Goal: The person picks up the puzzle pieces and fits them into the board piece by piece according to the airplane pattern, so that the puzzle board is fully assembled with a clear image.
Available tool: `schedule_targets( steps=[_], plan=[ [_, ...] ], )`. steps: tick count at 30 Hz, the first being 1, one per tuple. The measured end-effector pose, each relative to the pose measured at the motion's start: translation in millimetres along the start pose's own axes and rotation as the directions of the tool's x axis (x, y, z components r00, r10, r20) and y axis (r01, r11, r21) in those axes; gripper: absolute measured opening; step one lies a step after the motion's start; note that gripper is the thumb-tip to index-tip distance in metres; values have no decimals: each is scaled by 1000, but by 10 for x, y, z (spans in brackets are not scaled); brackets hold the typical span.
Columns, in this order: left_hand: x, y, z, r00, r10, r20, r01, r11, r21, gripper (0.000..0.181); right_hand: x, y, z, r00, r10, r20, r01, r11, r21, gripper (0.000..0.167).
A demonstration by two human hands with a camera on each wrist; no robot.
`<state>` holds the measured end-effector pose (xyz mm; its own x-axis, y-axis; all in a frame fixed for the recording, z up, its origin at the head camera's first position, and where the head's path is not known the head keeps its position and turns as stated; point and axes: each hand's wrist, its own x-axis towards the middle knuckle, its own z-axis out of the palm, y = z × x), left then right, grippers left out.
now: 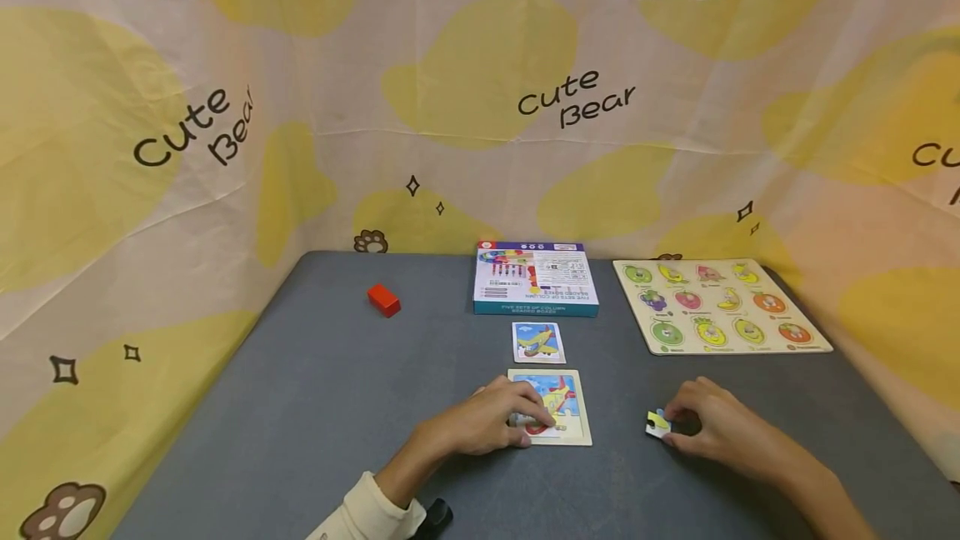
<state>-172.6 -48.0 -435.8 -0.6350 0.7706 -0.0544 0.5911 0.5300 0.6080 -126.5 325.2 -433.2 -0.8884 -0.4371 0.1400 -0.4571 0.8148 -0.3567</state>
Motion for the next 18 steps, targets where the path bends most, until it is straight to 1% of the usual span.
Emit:
schedule_targets(
  steps=[8,13,15,18],
  plan=[
    [-1,1,4,1000,11,0,-11,1000,-1,33,320,-283,88,997,-65,49,65,998,5,20],
    [4,-7,3,1000,11,0,-11,1000,0,33,491,-445,126,991,-78,106,77,997,6,18],
    [9,-17,4,1000,10,3,-10,1000,2,33,546,-497,142,989,-72,129,71,997,11,18],
    [14,-34,4,1000,8,11,-8,1000,-2,34,618,-554,175,984,-90,151,88,996,22,18]
  ],
)
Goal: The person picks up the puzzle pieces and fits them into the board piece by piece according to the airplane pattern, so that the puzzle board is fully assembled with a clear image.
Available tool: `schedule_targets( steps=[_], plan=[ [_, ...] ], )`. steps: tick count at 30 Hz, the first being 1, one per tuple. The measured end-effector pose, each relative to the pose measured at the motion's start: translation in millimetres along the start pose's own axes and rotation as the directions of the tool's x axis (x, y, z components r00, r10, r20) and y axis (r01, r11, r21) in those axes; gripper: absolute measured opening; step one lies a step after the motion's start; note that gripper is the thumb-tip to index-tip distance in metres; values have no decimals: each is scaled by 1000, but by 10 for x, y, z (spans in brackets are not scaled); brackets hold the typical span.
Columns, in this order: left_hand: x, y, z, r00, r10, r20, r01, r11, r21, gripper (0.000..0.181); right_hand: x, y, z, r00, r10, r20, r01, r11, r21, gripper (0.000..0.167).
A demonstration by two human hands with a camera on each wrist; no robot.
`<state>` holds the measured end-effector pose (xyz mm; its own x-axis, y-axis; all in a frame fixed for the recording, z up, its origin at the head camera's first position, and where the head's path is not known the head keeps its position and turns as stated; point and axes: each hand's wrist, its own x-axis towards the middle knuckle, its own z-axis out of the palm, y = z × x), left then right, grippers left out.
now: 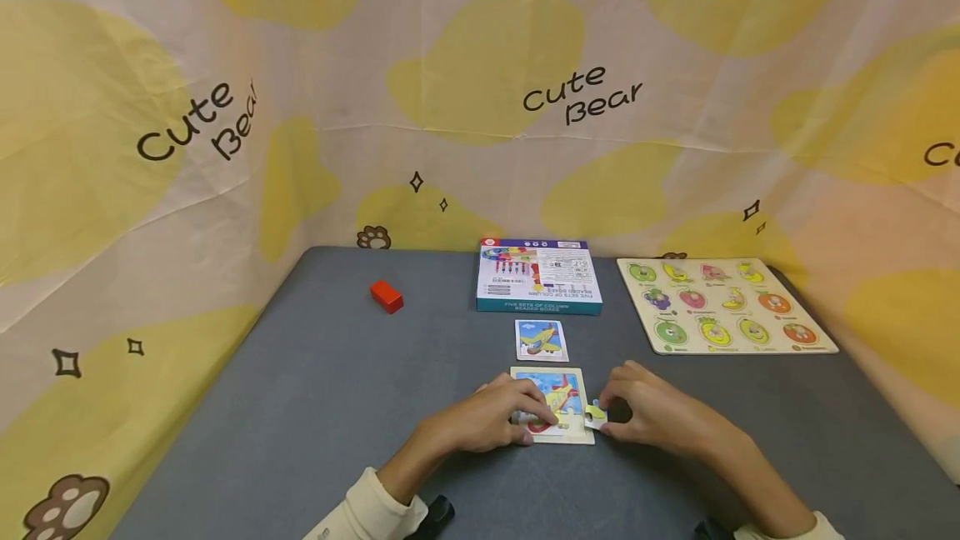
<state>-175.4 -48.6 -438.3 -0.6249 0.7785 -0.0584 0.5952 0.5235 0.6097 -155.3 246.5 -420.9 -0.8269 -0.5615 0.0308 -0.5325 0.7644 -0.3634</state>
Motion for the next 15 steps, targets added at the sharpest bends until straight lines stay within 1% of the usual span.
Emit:
schedule_targets(
  steps=[3,8,13,15],
  plan=[
    [2,-11,-4,1000,3,6,-3,1000,-9,33,61,-40,25,1000,-14,14,14,1000,8,18],
    [4,-30,-2,1000,30,5,-30,999,-15,32,123,-88,57,999,-41,28,41,999,18,17],
    [9,-22,-4,1000,15,9,-15,1000,-12,33,160,-112,72,998,-42,50,40,999,28,16],
    [51,-154,74,999,49,-11,-49,999,-7,35,170,-112,79,998,-40,58,38,999,28,16]
  ],
)
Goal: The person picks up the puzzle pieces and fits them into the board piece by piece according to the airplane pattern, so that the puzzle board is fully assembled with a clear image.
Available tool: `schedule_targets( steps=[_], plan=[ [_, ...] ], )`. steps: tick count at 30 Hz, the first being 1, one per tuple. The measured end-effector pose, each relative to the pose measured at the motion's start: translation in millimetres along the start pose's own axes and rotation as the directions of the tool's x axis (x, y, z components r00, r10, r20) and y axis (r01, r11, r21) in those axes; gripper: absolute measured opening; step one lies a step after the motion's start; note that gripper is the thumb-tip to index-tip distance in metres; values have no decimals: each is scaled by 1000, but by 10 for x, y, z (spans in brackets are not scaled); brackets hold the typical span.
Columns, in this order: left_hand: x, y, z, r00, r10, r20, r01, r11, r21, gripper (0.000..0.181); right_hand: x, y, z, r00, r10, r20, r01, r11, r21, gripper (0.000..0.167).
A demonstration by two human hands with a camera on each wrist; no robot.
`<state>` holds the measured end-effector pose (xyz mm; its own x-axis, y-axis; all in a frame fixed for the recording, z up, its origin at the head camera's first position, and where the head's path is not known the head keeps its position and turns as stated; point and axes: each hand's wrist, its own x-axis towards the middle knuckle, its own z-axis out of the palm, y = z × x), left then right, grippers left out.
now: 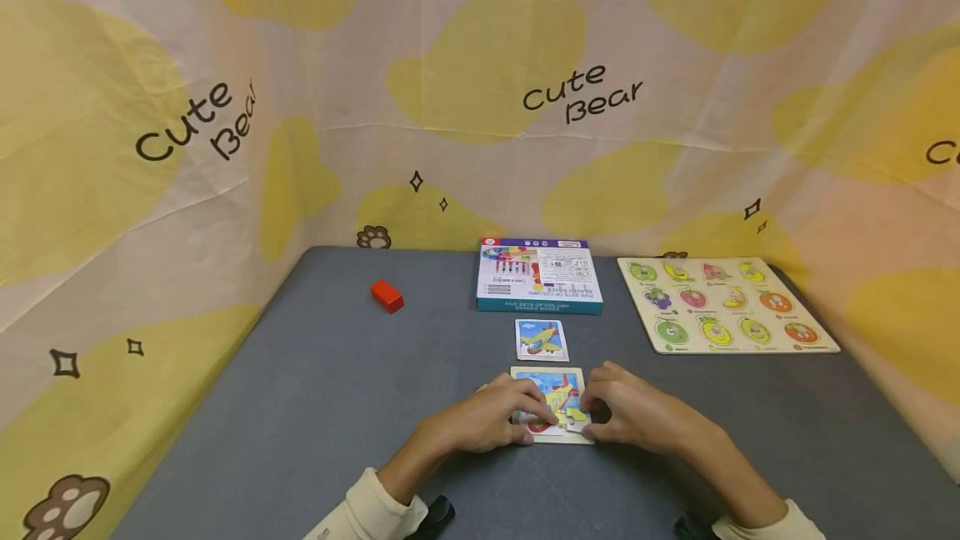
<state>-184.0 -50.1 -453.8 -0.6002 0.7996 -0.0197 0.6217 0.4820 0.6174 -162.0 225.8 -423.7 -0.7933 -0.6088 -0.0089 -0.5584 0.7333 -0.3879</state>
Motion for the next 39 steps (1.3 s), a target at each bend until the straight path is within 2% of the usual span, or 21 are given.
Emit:
schedule_targets(
  steps=[5,7,14,16,18,21,23,25,26,31,34,38,39],
  plan=[
    [2,-52,19,999,36,-7,-35,999,14,35,19,0,2,1000,-4,11,4,1000,9,18],
    [-33,84,-59,1000,4,10,-4,1000,15,34,25,-2,-1,1000,-7,6,6,1000,15,18],
    [-35,124,-79,1000,-14,7,14,1000,16,34,41,-9,2,1000,-17,-6,17,999,31,22],
    [-43,121,-82,1000,-2,5,2,1000,12,33,46,-8,10,1000,-28,-1,28,999,39,20],
    [-31,39,-37,999,43,-4,-43,998,45,34,52,-8,21,999,-42,5,41,998,49,18],
    [-41,55,-45,998,61,-7,-60,997,48,33,56,-8,34,999,-53,12,52,997,63,15],
    [-41,65,-46,999,54,-7,-54,997,52,33,55,-11,39,998,-58,14,57,996,69,15],
    [-58,157,-94,1000,13,0,-13,1000,22,32,53,-10,41,998,-59,17,58,996,71,14],
    [-54,159,-93,1000,5,2,-5,1000,24,32,53,-9,42,998,-58,19,57,996,71,14],
    [-45,146,-87,1000,-3,6,3,1000,28,32,56,-6,48,999,-45,22,44,997,67,12],
    [-23,43,-25,999,45,0,-45,997,59,33,56,-12,58,999,-44,16,42,997,66,11],
    [-14,32,-23,999,52,4,-52,997,60,33,61,-19,73,999,-51,-4,51,996,70,10],
    [-22,78,-54,999,34,9,-35,998,45,32,63,-19,76,999,-51,-9,52,996,71,10]
  ],
)
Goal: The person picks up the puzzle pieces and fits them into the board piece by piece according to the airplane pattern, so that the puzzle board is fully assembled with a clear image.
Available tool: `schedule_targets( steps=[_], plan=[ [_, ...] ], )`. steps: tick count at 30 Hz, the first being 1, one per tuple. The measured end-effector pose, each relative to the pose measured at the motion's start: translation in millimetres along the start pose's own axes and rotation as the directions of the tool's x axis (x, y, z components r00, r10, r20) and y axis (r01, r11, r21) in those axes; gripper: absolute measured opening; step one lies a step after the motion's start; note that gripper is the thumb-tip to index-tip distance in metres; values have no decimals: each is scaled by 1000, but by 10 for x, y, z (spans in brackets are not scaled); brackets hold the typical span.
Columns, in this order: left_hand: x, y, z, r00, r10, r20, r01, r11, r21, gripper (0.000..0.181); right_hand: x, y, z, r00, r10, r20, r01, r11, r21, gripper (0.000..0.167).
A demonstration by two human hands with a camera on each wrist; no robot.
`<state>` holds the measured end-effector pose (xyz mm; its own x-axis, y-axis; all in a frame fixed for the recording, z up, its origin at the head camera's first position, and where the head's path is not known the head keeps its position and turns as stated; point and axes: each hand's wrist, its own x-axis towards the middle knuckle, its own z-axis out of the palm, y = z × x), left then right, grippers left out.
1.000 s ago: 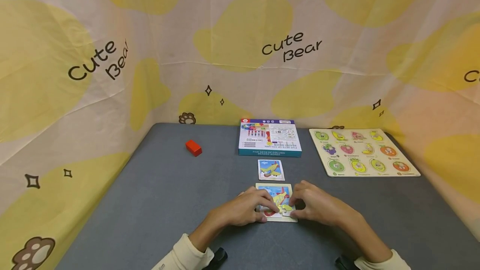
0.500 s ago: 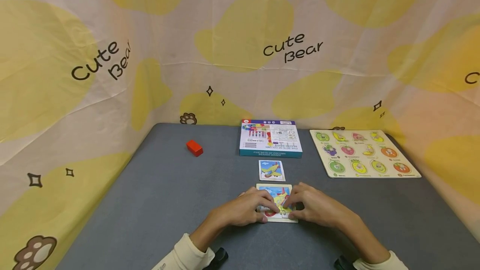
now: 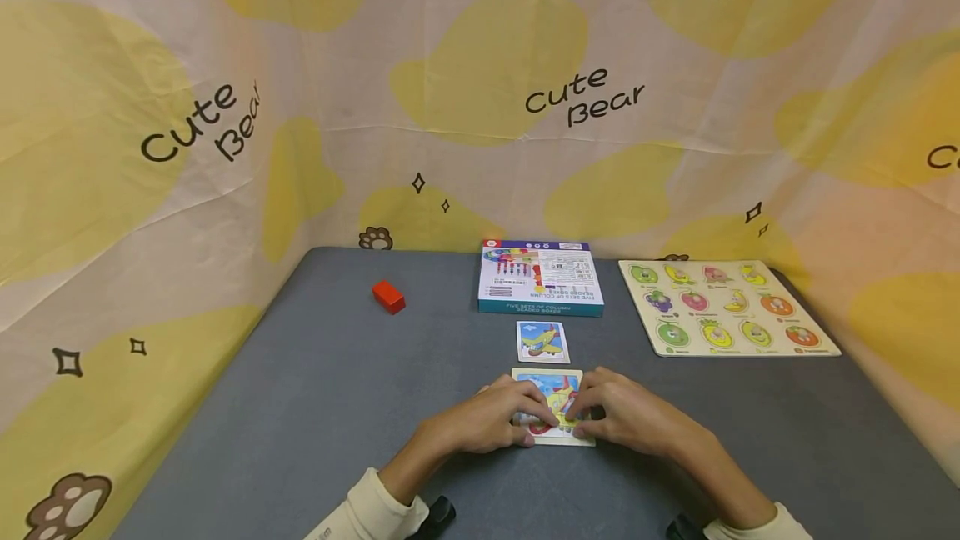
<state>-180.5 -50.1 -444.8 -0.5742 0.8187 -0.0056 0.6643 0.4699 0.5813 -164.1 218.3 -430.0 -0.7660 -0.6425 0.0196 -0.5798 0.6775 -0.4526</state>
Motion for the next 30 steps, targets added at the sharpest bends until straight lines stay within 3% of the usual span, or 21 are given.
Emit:
schedule_targets(
  steps=[12,22,30],
  plan=[
    [-34,174,-12,992,-112,64,108,992,58,47,25,47,24,1000,26,-13,-25,997,78,16],
    [-34,190,24,988,-135,78,129,989,78,50,-14,181,-1,996,89,2,-88,980,179,20],
    [-16,167,22,991,-131,24,129,990,62,49,-60,194,-126,990,140,22,-141,982,124,26]
  ],
)
